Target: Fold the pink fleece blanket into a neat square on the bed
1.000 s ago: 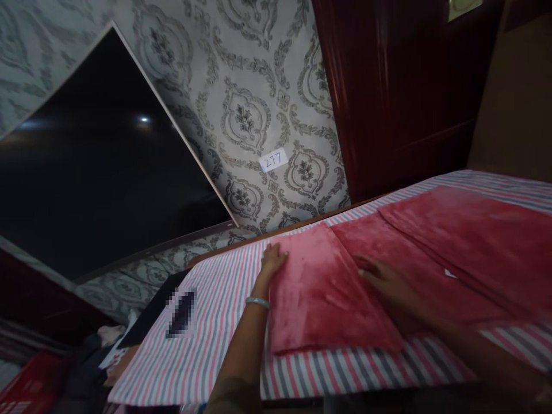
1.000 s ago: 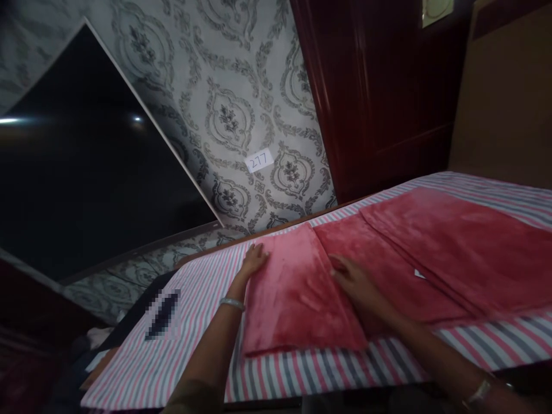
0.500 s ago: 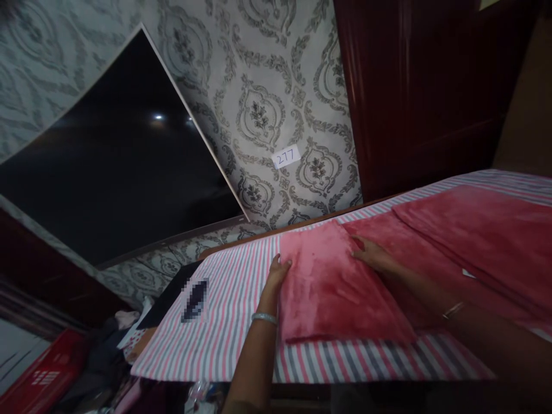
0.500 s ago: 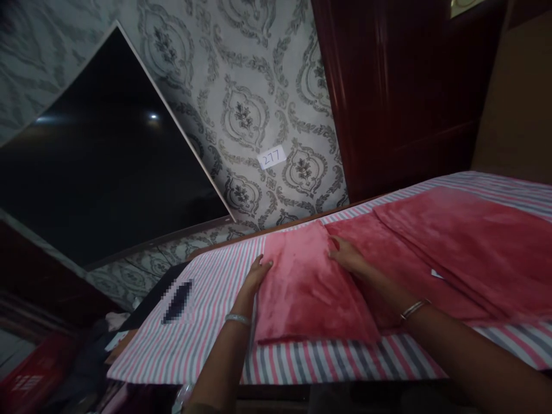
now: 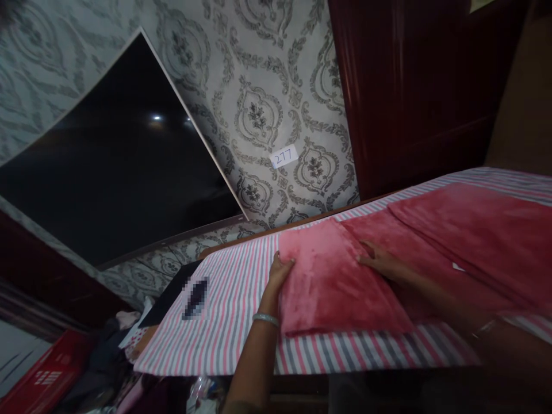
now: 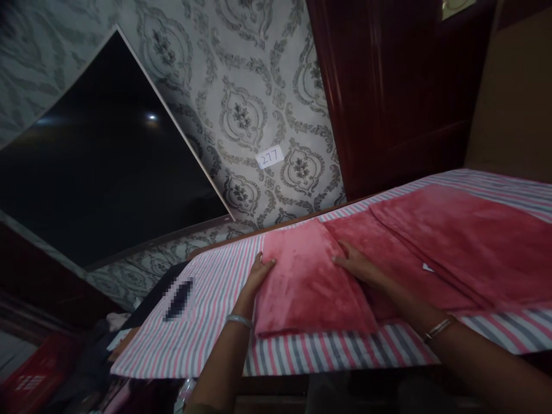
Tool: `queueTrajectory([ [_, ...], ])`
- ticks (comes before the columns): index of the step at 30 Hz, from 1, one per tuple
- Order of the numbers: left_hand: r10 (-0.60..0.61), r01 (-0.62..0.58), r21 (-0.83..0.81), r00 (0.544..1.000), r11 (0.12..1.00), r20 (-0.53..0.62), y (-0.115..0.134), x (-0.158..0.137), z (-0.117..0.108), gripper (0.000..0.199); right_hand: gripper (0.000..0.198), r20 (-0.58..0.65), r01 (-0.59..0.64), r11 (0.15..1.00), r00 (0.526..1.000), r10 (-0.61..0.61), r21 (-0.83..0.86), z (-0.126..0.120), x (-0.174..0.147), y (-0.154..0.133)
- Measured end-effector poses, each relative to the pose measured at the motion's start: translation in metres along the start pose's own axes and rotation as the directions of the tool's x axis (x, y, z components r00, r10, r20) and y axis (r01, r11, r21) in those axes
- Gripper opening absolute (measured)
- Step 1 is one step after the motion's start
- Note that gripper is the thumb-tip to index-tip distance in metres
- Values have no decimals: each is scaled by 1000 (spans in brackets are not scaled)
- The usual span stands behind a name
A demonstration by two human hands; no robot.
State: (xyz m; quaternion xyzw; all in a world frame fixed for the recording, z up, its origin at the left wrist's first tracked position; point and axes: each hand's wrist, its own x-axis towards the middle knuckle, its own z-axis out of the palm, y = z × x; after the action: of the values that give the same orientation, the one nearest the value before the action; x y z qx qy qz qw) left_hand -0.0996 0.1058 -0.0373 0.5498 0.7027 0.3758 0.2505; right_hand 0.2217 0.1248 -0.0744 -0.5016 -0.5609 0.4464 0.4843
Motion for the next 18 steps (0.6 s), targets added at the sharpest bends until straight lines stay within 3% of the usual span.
queueTrajectory([
  [7, 15, -22, 97, 998, 995, 63, 9, -8, -3, 92, 78, 43, 9, 999, 999, -11, 53, -3, -10, -12],
  [13, -12, 6, 69, 995, 998, 95, 14, 7, -9, 98, 84, 60, -287, 955, 957, 283, 70, -8, 22, -39],
  [18, -55, 50, 71, 997, 996, 61, 22, 40, -8, 89, 70, 18, -244, 970, 969, 244, -16, 5, 60, -44],
])
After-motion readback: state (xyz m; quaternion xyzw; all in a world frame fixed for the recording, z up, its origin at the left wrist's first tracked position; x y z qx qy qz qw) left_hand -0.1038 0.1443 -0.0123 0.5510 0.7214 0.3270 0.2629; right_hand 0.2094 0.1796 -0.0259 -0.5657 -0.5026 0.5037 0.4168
